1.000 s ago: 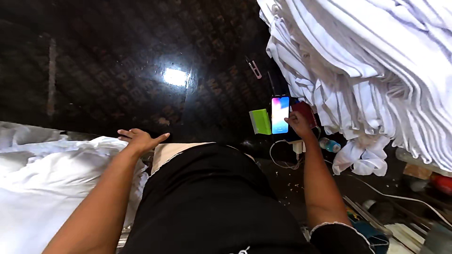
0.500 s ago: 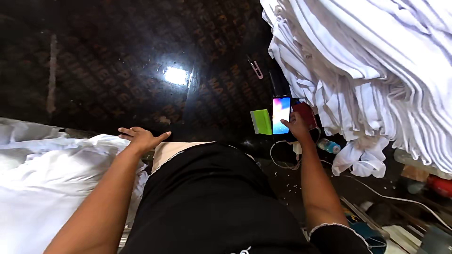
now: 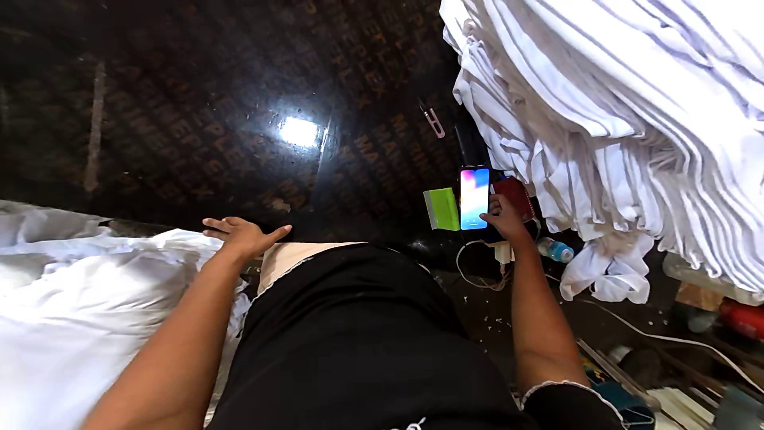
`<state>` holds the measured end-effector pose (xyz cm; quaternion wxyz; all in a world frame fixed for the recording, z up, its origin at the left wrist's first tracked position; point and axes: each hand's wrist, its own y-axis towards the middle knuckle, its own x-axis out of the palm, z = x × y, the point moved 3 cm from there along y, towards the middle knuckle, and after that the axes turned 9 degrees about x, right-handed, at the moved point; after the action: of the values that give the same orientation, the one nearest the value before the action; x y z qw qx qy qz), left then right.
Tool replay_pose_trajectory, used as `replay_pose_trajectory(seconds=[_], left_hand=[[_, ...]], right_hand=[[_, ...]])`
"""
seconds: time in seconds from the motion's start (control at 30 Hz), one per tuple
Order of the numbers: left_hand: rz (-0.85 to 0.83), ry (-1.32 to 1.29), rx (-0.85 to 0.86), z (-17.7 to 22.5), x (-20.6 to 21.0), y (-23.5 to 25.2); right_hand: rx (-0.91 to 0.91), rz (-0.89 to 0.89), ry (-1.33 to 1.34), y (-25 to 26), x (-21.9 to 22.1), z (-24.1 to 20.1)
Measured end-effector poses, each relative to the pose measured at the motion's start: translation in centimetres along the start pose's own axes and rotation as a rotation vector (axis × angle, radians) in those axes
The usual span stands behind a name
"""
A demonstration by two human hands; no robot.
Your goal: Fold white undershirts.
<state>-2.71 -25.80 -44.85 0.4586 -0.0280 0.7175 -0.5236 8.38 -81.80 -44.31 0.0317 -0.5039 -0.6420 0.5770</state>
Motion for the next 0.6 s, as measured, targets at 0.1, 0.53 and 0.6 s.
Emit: replay_pose_trajectory(seconds=[0.1,0.53,0.6], left_hand=[[-0.004,0.004,-0.002,0.0,0.1,0.1],[-0.008,-0.019,0.023,-0.2,0.0,0.1],[-0.003,-0.018,0.024,-0.3,0.2,0.3]], right_hand=[[-0.001,0.001,0.02,0.0,0.0,0.0],[0.015,0.119,0.131,-1.4,0.2,-1.0],[0.012,0.129,0.146,-1.5,0.4,-1.0]])
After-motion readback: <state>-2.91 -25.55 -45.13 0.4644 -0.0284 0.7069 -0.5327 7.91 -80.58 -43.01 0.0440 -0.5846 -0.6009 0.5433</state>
